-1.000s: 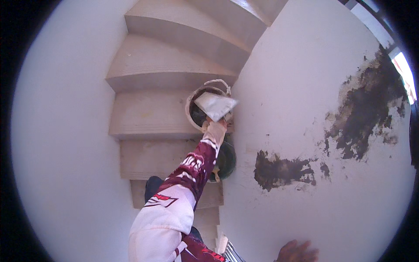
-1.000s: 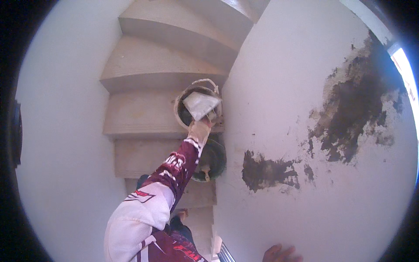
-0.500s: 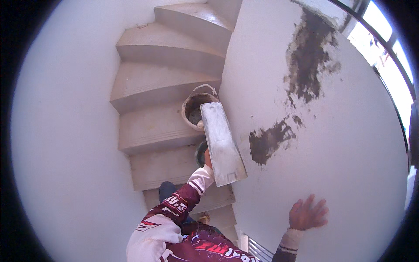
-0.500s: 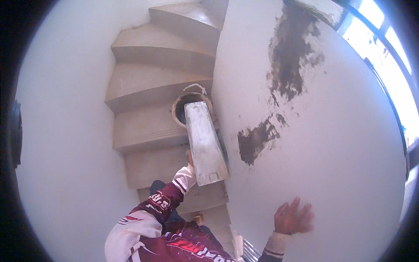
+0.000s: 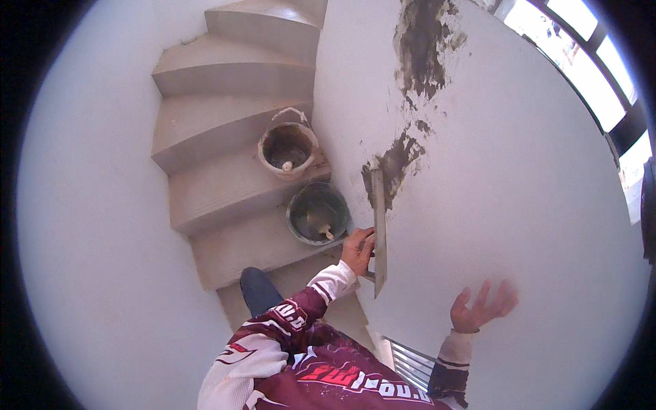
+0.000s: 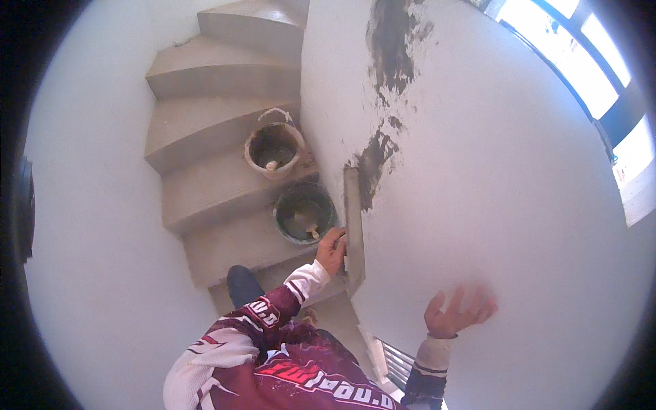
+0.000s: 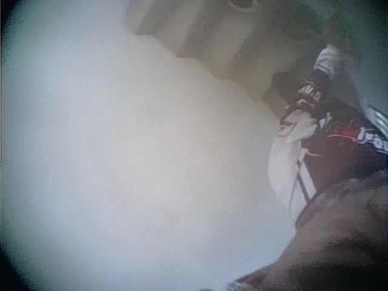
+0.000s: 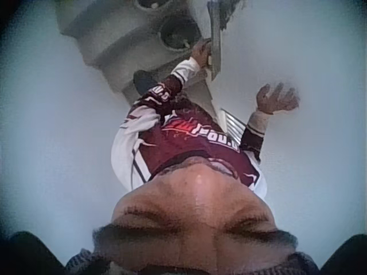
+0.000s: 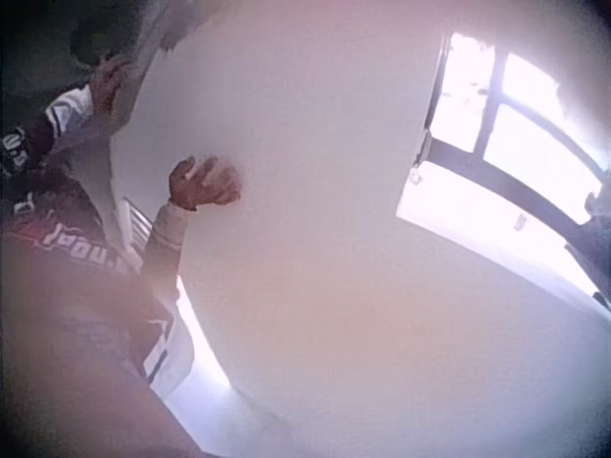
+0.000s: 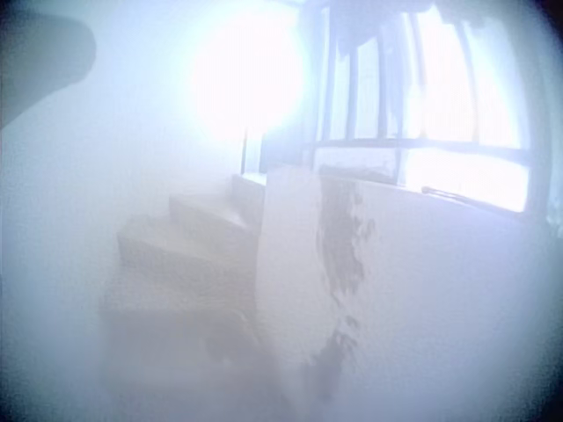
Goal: The person applies plaster to a damaged section of a wall adjacent to a spiral staircase using a trowel and a bucket. They smooth the surface and then use a brush to apply a liquid substance over the plastered area.
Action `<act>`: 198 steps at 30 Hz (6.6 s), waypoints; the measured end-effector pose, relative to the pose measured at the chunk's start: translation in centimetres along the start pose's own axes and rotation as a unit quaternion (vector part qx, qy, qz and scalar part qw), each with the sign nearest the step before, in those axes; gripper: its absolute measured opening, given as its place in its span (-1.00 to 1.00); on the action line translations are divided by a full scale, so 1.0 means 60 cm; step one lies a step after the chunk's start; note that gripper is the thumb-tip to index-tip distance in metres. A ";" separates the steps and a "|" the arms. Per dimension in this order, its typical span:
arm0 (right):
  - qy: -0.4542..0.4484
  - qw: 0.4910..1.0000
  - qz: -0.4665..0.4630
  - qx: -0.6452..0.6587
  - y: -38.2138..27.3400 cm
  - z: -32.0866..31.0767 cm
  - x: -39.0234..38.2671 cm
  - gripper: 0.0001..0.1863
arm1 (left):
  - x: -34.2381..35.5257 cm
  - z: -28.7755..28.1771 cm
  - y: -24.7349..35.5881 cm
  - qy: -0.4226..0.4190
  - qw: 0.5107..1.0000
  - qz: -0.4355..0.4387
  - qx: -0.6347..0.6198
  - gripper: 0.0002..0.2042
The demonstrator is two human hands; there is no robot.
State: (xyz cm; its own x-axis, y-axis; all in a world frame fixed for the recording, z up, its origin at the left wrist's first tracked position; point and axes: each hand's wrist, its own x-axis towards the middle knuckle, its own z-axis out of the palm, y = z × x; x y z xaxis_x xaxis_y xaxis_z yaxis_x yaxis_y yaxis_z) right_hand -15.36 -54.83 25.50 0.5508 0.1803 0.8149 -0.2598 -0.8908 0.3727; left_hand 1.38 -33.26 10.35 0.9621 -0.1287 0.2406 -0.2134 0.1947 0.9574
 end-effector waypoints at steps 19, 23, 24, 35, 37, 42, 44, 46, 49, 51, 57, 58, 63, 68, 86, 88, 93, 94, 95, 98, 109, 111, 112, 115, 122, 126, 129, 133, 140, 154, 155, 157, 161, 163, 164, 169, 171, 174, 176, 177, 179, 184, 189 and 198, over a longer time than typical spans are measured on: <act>-0.041 0.991 -0.039 -0.117 0.008 0.009 -0.010 -0.48 | 0.036 0.061 -0.095 0.054 0.991 -0.005 0.118 -0.62; -0.044 0.990 -0.044 -0.130 0.015 0.013 -0.016 -0.47 | 0.040 0.070 -0.092 0.039 0.993 -0.020 0.109 -0.62; -0.045 0.990 -0.036 -0.127 0.012 0.016 -0.018 -0.47 | 0.041 0.071 -0.095 0.043 0.993 -0.018 0.112 -0.62; -0.051 0.991 -0.027 -0.124 0.008 0.013 -0.018 -0.49 | 0.040 0.077 -0.095 0.046 0.992 -0.028 0.115 -0.65; -0.049 0.990 -0.032 -0.127 0.002 0.012 -0.015 -0.49 | 0.035 0.083 -0.107 0.038 0.992 -0.016 0.116 -0.65; -0.058 0.988 -0.029 -0.141 0.005 0.014 -0.016 -0.49 | -0.015 0.090 -0.091 0.012 0.994 -0.028 0.103 -0.64; -0.059 0.986 -0.034 -0.150 0.010 0.015 -0.019 -0.49 | -0.033 0.078 -0.082 0.001 0.994 -0.046 0.097 -0.63; -0.056 0.985 -0.043 -0.156 0.010 0.015 -0.019 -0.49 | -0.014 0.069 -0.098 0.067 0.993 -0.044 0.086 -0.62; -0.054 0.988 -0.031 -0.144 0.002 0.013 -0.012 -0.50 | 0.034 0.059 -0.099 0.118 0.989 -0.030 0.086 -0.60; -0.054 0.987 -0.036 -0.146 0.004 0.013 -0.013 -0.51 | 0.065 0.063 -0.094 0.128 0.987 -0.034 0.094 -0.56; -0.058 0.987 -0.019 -0.146 0.001 0.018 -0.013 -0.52 | 0.115 0.109 -0.064 0.028 0.976 -0.146 0.157 -0.64; -0.060 0.987 -0.016 -0.147 0.002 0.020 -0.014 -0.52 | 0.123 0.112 -0.072 0.039 0.980 -0.096 0.171 -0.66; -0.051 0.988 -0.034 -0.144 0.012 0.020 -0.025 -0.51 | 0.264 0.080 -0.018 0.049 0.981 -0.062 0.175 -0.66; -0.060 0.986 -0.039 -0.148 0.006 0.021 -0.014 -0.52 | 0.200 0.095 -0.074 0.007 0.974 0.003 0.227 -0.64; -0.046 0.988 -0.034 -0.146 -0.004 0.030 0.001 -0.53 | 0.187 0.087 -0.179 -0.035 0.978 -0.128 0.163 -0.57; -0.062 0.986 -0.035 -0.153 0.001 0.027 -0.005 -0.54 | 0.047 0.136 -0.213 -0.041 0.970 -0.069 0.230 -0.53; -0.060 0.982 -0.042 -0.172 0.014 0.020 -0.015 -0.51 | 0.083 0.152 -0.090 -0.073 0.981 -0.035 0.176 -0.52; -0.066 0.982 -0.043 -0.172 0.011 0.018 -0.016 -0.51 | 0.130 0.142 -0.068 -0.028 0.980 0.028 0.193 -0.54; -0.071 0.982 -0.043 -0.170 0.011 0.019 -0.020 -0.51 | 0.186 0.126 -0.058 0.015 0.974 0.091 0.208 -0.57; -0.075 0.983 -0.040 -0.165 0.014 0.022 -0.026 -0.50 | 0.277 0.051 -0.107 0.033 0.981 -0.035 0.189 -0.57; -0.075 0.977 -0.048 -0.195 0.020 0.023 -0.029 -0.45 | 0.070 0.117 -0.263 -0.021 0.944 -0.298 0.141 -0.49; -0.077 0.976 -0.063 -0.193 0.019 0.024 -0.022 -0.45 | 0.210 0.046 -0.249 -0.024 0.946 -0.265 0.184 -0.49; -0.080 0.975 -0.066 -0.196 0.019 0.026 -0.021 -0.45 | 0.256 0.020 -0.240 -0.022 0.953 -0.230 0.196 -0.48; -0.081 0.977 -0.047 -0.190 0.020 0.026 -0.029 -0.44 | 0.252 0.030 -0.244 0.011 0.961 -0.242 0.131 -0.46; -0.085 0.974 -0.045 -0.205 0.032 0.013 -0.040 -0.47 | -0.083 0.180 -0.341 -0.035 0.898 -0.438 -0.001 -0.63; -0.066 0.983 -0.042 -0.169 0.016 0.028 -0.024 -0.48 | 0.059 0.108 -0.369 0.000 0.928 -0.358 0.100 -0.54; -0.064 0.984 -0.030 -0.162 0.015 0.030 -0.025 -0.48 | 0.222 0.038 -0.266 0.013 0.959 -0.249 0.133 -0.58; -0.076 0.982 -0.028 -0.170 0.018 0.019 -0.027 -0.50 | 0.231 0.073 -0.098 0.011 0.989 -0.122 0.085 -0.61; -0.060 0.988 -0.025 -0.140 0.015 0.017 -0.019 -0.51 | 0.007 0.147 -0.175 -0.076 0.979 -0.030 0.185 -0.56; -0.044 0.993 0.003 -0.106 0.027 0.007 -0.029 -0.62 | 0.491 0.067 0.277 -0.061 0.969 0.038 0.236 -0.56; -0.047 0.994 0.001 -0.103 0.019 0.007 -0.025 -0.63 | 0.504 0.052 0.310 -0.043 0.969 0.080 0.232 -0.56; -0.058 0.993 -0.004 -0.106 0.016 0.003 -0.019 -0.64 | 0.526 0.045 0.349 -0.015 0.963 0.164 0.213 -0.56; -0.041 0.994 -0.011 -0.105 0.020 0.006 -0.020 -0.65 | 0.490 0.061 0.330 -0.024 0.933 0.212 0.290 -0.55; -0.051 0.993 -0.016 -0.105 0.024 0.005 -0.026 -0.66 | 0.422 0.078 0.241 -0.028 0.931 0.221 0.289 -0.55; -0.043 0.994 -0.016 -0.102 0.022 0.005 -0.025 -0.67 | 0.394 0.078 0.184 -0.024 0.927 0.210 0.311 -0.54; -0.020 0.997 -0.015 -0.075 0.029 0.000 -0.017 -0.68 | 0.392 0.063 0.143 -0.001 0.972 0.104 0.210 -0.47; -0.024 0.997 -0.010 -0.068 0.023 0.006 -0.018 -0.68 | 0.489 0.035 0.199 0.024 0.969 -0.004 0.248 -0.43; -0.026 0.998 -0.003 -0.058 0.016 0.014 -0.024 -0.67 | 0.593 0.020 0.314 0.043 0.966 0.104 0.234 -0.41; -0.025 0.998 -0.002 -0.062 0.020 0.013 -0.024 -0.67 | 0.576 0.036 0.341 0.031 0.955 0.163 0.247 -0.38; -0.022 0.998 -0.003 -0.066 0.023 0.008 -0.023 -0.67 | 0.564 0.044 0.351 0.024 0.948 0.194 0.252 -0.36; -0.020 0.997 -0.005 -0.076 0.027 0.007 -0.020 -0.67 | 0.521 0.062 0.284 -0.013 0.912 0.253 0.322 -0.35; -0.008 0.998 -0.003 -0.065 0.018 0.013 -0.020 -0.68 | 0.305 0.053 0.000 -0.017 0.921 0.261 0.288 -0.47; -0.017 0.998 -0.007 -0.059 0.035 0.011 -0.024 -0.68 | 0.334 0.059 0.038 -0.048 0.916 0.172 0.358 -0.50; -0.008 0.998 -0.006 -0.062 0.025 0.011 -0.028 -0.68 | 0.501 0.034 0.176 0.035 0.914 0.253 0.316 -0.29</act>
State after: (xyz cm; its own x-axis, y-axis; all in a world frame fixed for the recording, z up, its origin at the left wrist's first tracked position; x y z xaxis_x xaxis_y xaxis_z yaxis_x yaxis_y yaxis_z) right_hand -16.15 -56.75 24.39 0.5663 0.1831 0.8036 -0.3483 -0.8305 0.4347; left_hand 27.71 -37.05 27.99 0.7168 -0.1107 0.6885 -0.6681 -0.3920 0.6325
